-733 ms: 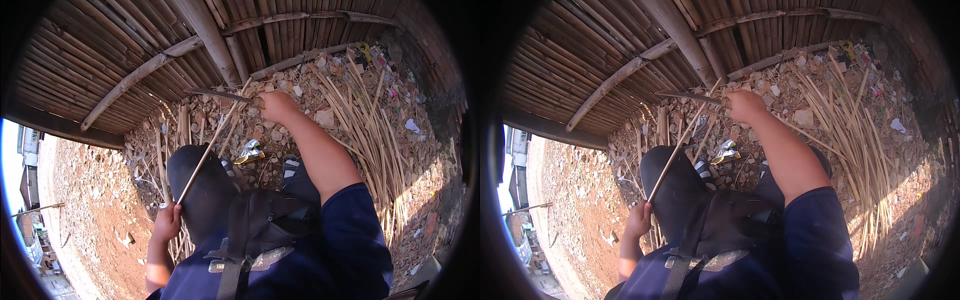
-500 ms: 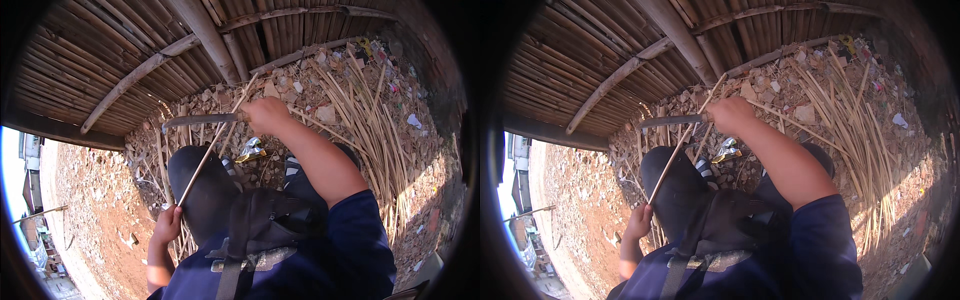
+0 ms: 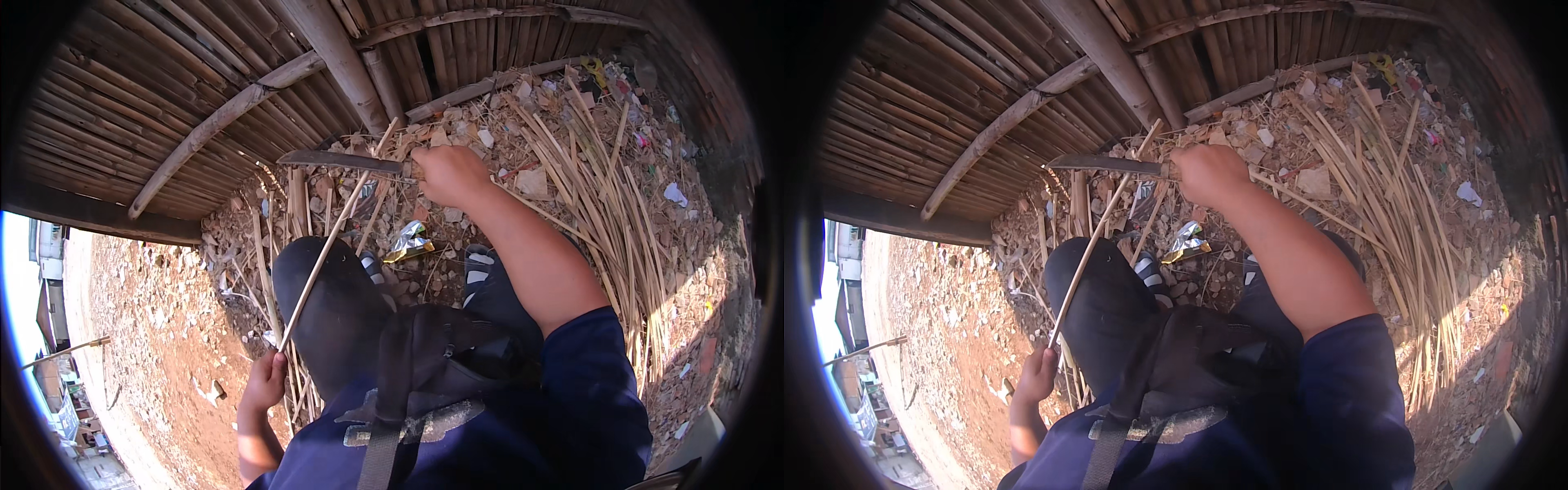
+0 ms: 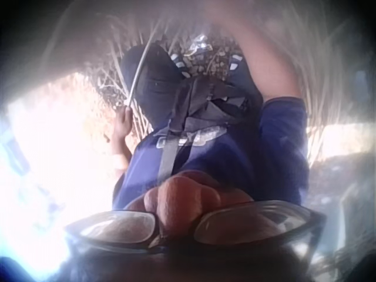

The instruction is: The person strips thin layers of wood from a long piece using a large knife by holding the wood in their lap.

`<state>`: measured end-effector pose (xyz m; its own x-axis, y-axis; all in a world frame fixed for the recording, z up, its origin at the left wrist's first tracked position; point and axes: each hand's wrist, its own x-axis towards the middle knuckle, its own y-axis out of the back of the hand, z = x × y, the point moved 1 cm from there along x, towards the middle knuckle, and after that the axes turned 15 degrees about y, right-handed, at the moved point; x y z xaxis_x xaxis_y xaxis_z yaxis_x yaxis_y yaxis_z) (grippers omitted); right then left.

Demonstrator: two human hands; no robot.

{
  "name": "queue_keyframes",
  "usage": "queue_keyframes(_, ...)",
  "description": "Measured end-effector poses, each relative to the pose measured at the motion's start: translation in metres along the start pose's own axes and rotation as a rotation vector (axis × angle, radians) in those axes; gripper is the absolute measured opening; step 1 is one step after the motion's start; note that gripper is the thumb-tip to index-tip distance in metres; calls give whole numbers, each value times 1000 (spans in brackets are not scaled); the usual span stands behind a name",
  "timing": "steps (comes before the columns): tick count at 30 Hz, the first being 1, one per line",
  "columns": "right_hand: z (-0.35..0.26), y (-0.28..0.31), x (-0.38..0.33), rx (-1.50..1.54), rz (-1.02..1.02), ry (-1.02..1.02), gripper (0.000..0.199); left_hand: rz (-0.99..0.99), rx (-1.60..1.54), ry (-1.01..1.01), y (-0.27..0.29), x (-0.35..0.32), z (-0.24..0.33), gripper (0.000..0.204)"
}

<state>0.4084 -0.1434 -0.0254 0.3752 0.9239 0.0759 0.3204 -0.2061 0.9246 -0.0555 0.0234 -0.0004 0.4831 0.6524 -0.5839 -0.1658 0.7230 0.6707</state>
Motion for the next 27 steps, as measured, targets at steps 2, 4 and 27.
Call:
queue_keyframes(2, -2, -1, -4, 5, -38, 22, 27, 17, 53, -60, -2, 1, 7, 49)
queue_keyframes(4, -9, -3, -7, 20, -80, 49, 26, 22, 41, -57, -2, 2, 12, 46)
queue_keyframes(27, 13, 9, 0, -40, 25, -123, 48, 3, -144, 34, -11, -8, 27, 34)
